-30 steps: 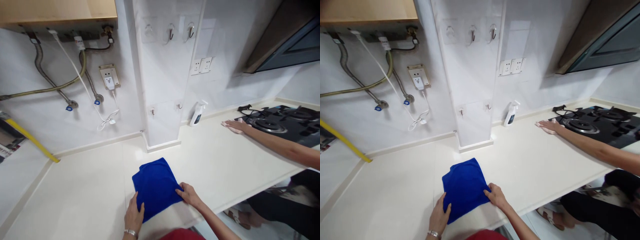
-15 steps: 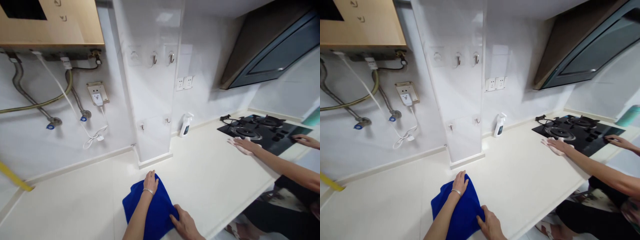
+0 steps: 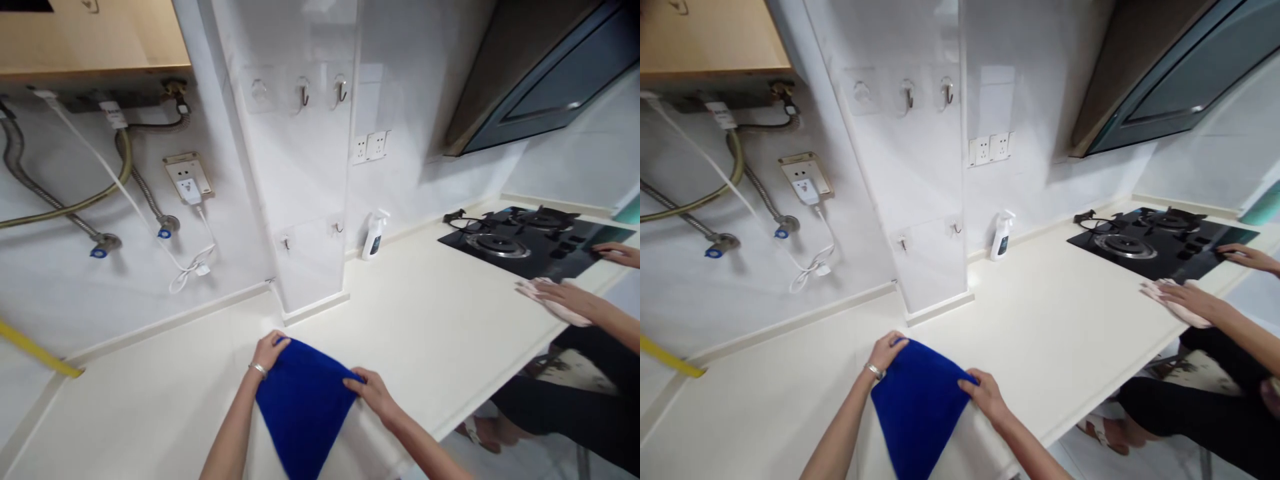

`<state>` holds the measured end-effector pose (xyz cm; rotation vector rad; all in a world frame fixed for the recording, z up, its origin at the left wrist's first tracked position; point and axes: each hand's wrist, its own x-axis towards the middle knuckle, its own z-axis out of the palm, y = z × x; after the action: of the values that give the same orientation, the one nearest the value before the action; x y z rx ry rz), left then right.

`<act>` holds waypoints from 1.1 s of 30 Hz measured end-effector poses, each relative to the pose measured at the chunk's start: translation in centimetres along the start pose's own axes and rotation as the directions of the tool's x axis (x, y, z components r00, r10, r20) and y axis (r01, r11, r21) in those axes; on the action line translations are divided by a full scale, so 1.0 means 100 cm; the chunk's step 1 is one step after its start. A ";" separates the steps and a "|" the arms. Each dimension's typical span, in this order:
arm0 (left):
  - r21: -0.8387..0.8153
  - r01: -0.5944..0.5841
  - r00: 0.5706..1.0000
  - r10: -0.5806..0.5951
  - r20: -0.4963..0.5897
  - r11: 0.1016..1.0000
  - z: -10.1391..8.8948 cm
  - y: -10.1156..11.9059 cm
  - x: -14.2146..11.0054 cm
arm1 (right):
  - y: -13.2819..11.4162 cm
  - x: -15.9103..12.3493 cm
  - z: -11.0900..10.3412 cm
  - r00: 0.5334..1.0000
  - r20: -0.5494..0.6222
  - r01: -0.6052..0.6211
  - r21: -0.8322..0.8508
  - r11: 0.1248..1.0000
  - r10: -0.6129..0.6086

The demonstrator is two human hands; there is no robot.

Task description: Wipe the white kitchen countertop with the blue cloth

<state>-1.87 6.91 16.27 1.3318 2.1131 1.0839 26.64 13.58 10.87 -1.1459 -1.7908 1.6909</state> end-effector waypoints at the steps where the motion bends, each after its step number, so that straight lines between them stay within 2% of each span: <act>1: -0.040 -0.006 0.997 0.003 -0.071 0.999 -0.018 0.003 -0.002 | -0.013 0.005 0.000 1.000 0.000 0.025 0.016 1.000 -0.025; 4: -0.131 -0.060 0.966 0.024 -0.258 0.990 -0.067 0.017 -0.009 | -0.060 0.016 0.001 0.989 -0.023 0.147 0.054 0.988 -0.146; 6: -0.172 -0.107 0.933 0.038 -0.359 0.979 -0.092 0.028 -0.016 | -0.094 0.017 0.002 0.962 -0.052 0.271 0.036 0.962 -0.269; 8: -0.202 -0.150 0.902 0.050 -0.430 0.968 -0.109 0.038 -0.030 | -0.119 0.011 0.003 0.902 -0.060 0.426 -0.031 0.904 -0.427; 10: -0.230 -0.187 0.891 0.066 -0.449 0.955 -0.118 0.041 -0.051 | -0.129 0.002 0.002 0.821 -0.009 0.567 -0.117 0.816 -0.571; 12: -0.264 -0.205 0.912 0.086 -0.401 0.943 -0.116 0.035 -0.079 | -0.121 -0.010 -0.001 0.766 0.115 0.642 -0.190 0.742 -0.633; 13: -0.277 -0.200 0.931 0.095 -0.352 0.940 -0.111 0.029 -0.095 | -0.111 -0.016 -0.003 0.756 0.192 0.654 -0.226 0.722 -0.625; 15: -0.268 -0.155 0.970 0.095 -0.223 0.951 -0.094 0.012 -0.129 | -0.085 -0.030 -0.008 0.765 0.334 0.641 -0.307 0.703 -0.551; 17: -0.215 -0.053 0.996 0.036 -0.086 0.975 -0.070 -0.008 -0.163 | -0.056 -0.044 -0.014 0.778 0.438 0.612 -0.365 0.702 -0.451; 20: -0.163 0.116 0.989 -0.100 0.107 0.980 -0.037 -0.029 -0.204 | -0.026 -0.061 -0.024 0.762 0.557 0.573 -0.341 0.745 -0.331; 22: -0.129 0.176 0.976 -0.156 0.151 0.976 -0.028 -0.035 -0.216 | -0.021 -0.062 -0.029 0.754 0.580 0.561 -0.325 0.761 -0.308; 24: -0.096 0.196 0.977 -0.187 0.098 0.976 -0.030 -0.032 -0.211 | -0.027 -0.051 -0.030 0.782 0.528 0.562 -0.368 0.740 -0.332; 27: -0.172 0.196 0.972 -0.214 -0.095 0.965 -0.049 -0.020 -0.173 | -0.055 -0.020 -0.024 0.840 0.361 0.537 -0.449 0.714 -0.405; 30: -0.336 0.062 0.920 -0.184 -0.347 0.940 -0.071 -0.001 -0.119 | -0.095 0.014 -0.011 0.860 0.170 0.507 -0.389 0.769 -0.481; 33: -0.375 -0.092 0.871 -0.108 -0.479 0.922 -0.088 0.020 -0.078 | -0.132 0.033 -0.003 0.877 0.037 0.475 -0.204 0.856 -0.478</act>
<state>-3.23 -3.03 22.83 0.9170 2.0602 1.8882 21.33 17.40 22.78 -0.6955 -2.0660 1.2219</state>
